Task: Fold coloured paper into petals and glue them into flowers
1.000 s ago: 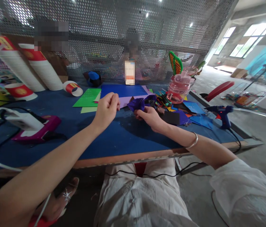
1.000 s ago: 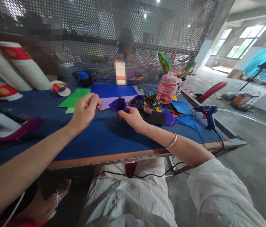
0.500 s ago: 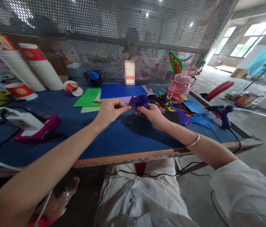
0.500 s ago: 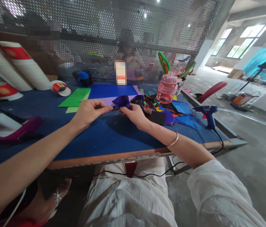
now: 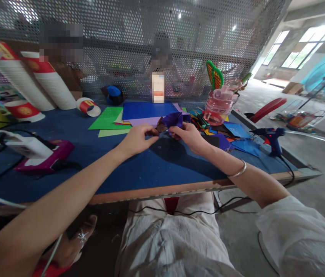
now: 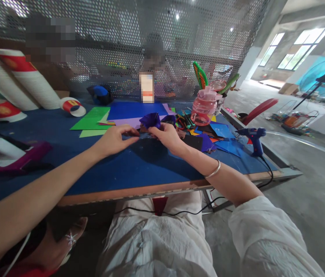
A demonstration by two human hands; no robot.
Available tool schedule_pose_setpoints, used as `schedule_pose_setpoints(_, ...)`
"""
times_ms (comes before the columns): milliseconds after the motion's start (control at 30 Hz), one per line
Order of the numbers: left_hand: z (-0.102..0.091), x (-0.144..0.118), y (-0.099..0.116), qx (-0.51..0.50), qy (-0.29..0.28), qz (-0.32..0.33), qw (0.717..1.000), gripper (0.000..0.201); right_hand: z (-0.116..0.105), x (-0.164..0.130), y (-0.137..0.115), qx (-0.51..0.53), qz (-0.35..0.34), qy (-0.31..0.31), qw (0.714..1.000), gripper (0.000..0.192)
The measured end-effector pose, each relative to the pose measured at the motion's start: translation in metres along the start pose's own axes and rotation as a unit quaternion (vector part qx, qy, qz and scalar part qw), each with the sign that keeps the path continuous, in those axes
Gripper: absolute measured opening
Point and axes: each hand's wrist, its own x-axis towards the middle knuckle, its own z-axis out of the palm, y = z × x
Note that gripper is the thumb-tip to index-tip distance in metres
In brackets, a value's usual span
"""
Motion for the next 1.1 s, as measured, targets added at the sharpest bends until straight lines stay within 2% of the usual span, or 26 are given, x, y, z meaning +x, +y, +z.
schedule_pose_setpoints(100, 0.009, -0.001, -0.002, 0.026, -0.066, 0.009, 0.997, 0.013, -0.002, 0.002, -0.001, 0.007, 0.003, 0.011, 1.0, 0.018)
schedule_pose_setpoints(233, 0.021, 0.002, -0.004, 0.069, -0.107, 0.013, 0.992, 0.009, -0.002, 0.003, -0.001, 0.007, 0.01, 0.008, 1.0, 0.017)
schedule_pose_setpoints(300, 0.023, 0.006, -0.006, 0.084, -0.105, 0.008, 0.991, 0.009, -0.002, 0.002, 0.0, 0.005, 0.007, 0.004, 1.0, 0.017)
schedule_pose_setpoints(467, 0.017, 0.022, -0.013, 0.073, -0.027, -0.021, 0.997, 0.014, -0.004, 0.003, 0.001, 0.01, 0.006, 0.003, 1.0, 0.016)
schedule_pose_setpoints(567, 0.017, 0.034, -0.014, 0.058, -0.049, -0.002, 0.997, 0.017, -0.007, 0.004, 0.001, 0.01, 0.004, 0.004, 1.0, 0.017)
schedule_pose_setpoints(733, 0.033, 0.046, -0.011, 0.095, -0.094, 0.029, 0.991, 0.019, -0.009, 0.004, -0.001, -0.001, 0.003, 0.005, 1.0, 0.016)
schedule_pose_setpoints(933, 0.039, 0.048, -0.012, 0.15, -0.099, 0.023, 0.983, 0.014, -0.009, 0.003, -0.001, 0.006, 0.002, -0.006, 1.0, 0.019)
schedule_pose_setpoints(1100, 0.037, 0.047, -0.012, 0.155, -0.103, 0.042, 0.982, 0.013, -0.009, 0.003, -0.002, 0.009, 0.005, -0.014, 1.0, 0.019)
